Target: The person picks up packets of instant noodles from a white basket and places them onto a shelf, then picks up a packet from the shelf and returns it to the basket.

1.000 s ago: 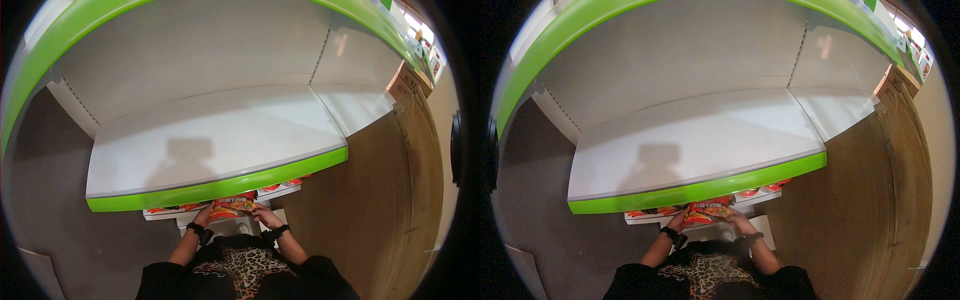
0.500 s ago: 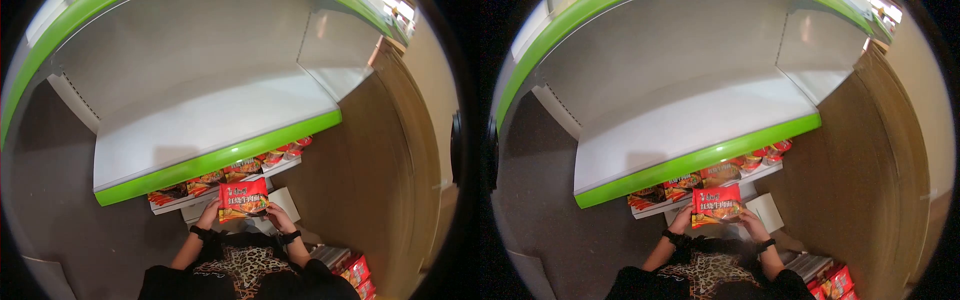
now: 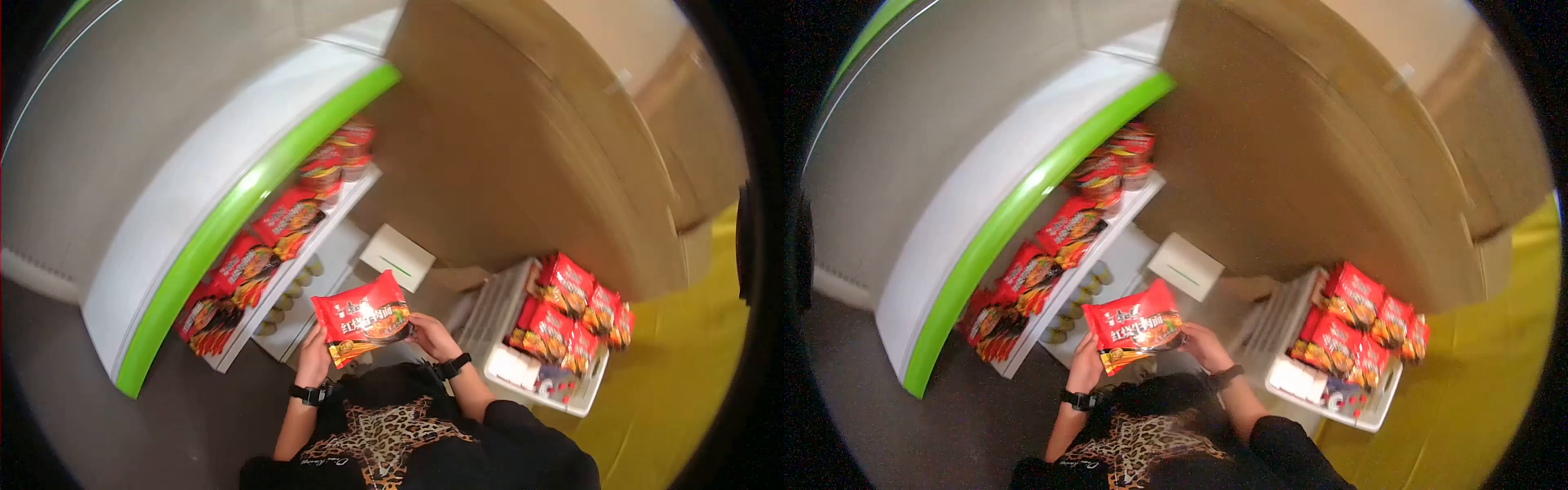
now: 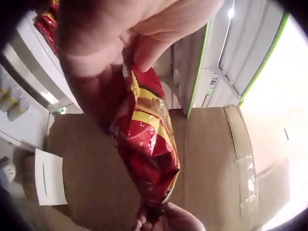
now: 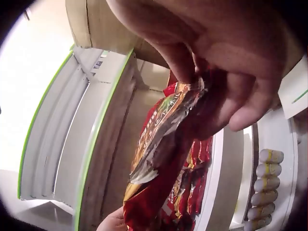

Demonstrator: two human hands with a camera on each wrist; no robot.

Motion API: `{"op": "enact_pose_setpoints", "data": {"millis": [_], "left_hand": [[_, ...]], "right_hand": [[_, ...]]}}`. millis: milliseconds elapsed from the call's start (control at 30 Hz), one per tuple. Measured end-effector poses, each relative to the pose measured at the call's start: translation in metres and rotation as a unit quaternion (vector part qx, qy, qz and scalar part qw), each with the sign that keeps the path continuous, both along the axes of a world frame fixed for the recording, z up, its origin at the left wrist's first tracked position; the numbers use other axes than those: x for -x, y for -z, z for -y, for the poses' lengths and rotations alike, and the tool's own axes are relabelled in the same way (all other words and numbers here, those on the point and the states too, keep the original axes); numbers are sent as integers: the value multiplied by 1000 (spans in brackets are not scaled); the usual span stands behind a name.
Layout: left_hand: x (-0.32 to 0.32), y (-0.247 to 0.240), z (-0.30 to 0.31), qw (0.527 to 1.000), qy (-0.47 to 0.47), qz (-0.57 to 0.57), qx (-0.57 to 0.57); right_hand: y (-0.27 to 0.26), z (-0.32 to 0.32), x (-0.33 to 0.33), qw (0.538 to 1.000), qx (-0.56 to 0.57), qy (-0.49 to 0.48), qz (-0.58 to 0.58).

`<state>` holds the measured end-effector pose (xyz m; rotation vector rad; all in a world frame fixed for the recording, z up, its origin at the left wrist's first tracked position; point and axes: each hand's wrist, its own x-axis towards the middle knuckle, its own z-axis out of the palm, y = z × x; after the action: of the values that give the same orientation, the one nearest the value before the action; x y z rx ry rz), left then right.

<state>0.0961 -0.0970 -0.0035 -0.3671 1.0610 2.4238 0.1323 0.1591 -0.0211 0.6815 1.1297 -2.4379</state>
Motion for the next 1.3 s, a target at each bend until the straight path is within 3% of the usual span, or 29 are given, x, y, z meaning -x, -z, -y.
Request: {"op": "enact_pose_setpoints", "data": {"millis": [367, 633, 667, 767, 867, 1000, 1300], "left_hand": [[-6, -8, -69, 992, 125, -26, 19], [-19, -33, -181, 976, 214, -41, -5], [-22, -36, -196, 969, 240, -58, -27], [-37, -43, -237, 966, 251, -63, -19], [-55, -41, -275, 963, 260, -66, -13], [-76, -43, -320, 960, 271, -75, 13], [-104, -73, -330, 956, 265, -112, 66]], "right_hand": [[1, -41, -70, 987, -83, 133, 23], [-43, -118, -126, 951, -197, 235, 39], [-25, -135, -139, 935, -294, 197, -9], [-47, -173, -163, 893, -406, 191, -40], [-46, -211, -188, 878, -430, 188, -92], [-56, -239, -215, 852, -481, 204, -19], [-70, -260, -237, 882, -425, 203, -34]]}}
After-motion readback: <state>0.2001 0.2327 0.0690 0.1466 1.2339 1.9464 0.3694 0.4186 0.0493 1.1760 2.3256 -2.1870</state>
